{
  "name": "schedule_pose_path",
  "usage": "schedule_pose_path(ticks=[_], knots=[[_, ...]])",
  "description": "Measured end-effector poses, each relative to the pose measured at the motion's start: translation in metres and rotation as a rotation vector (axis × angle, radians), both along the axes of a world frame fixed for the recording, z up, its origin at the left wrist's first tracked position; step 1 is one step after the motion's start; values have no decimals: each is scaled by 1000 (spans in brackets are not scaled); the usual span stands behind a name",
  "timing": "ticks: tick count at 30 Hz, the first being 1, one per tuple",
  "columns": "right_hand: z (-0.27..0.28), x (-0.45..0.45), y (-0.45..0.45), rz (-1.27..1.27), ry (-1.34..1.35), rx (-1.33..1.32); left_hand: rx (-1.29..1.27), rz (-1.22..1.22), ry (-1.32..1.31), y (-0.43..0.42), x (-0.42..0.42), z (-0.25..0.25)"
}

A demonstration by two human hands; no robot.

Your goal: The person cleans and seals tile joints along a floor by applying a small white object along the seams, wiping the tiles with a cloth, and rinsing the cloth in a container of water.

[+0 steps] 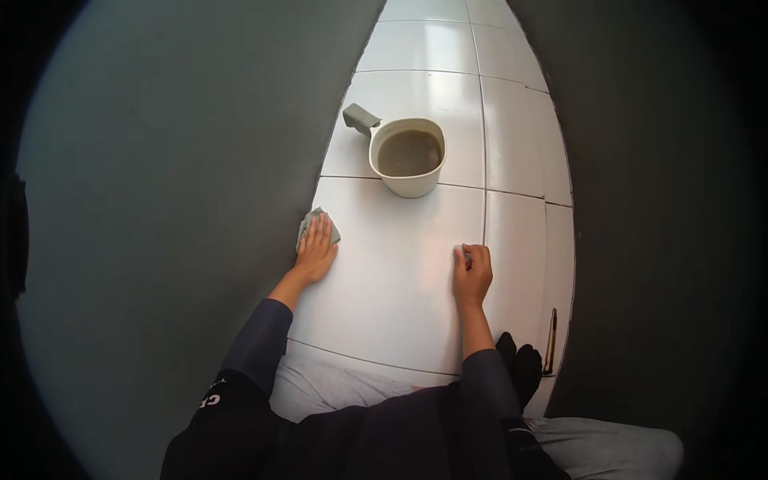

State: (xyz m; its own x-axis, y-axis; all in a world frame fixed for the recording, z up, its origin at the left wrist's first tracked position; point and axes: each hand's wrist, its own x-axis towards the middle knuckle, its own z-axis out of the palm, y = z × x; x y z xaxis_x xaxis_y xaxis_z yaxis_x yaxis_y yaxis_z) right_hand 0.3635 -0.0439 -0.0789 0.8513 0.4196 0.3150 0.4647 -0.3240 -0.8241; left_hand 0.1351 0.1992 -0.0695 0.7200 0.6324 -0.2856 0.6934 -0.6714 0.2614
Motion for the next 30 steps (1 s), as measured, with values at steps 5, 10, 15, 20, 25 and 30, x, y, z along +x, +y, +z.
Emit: schedule_pose_path(ticks=[5, 10, 15, 20, 25, 30], knots=[[2, -1, 0, -5, 19, -16, -151, 23, 124, -41, -43, 9], [1, -1, 0, -15, 20, -12, -403, 57, 278, -78, -85, 21], [1, 0, 1, -21, 19, -9, -563, -50, 476, -101, -108, 21], [3, -3, 7, -96, 32, -4, -414, -68, 484, -117, -97, 19], [0, -6, 14, -137, 9, -9, -168, -253, 247, -92, -73, 15], [1, -5, 15, -130, 24, 9, 49, -243, 148, -29, 6, 13]])
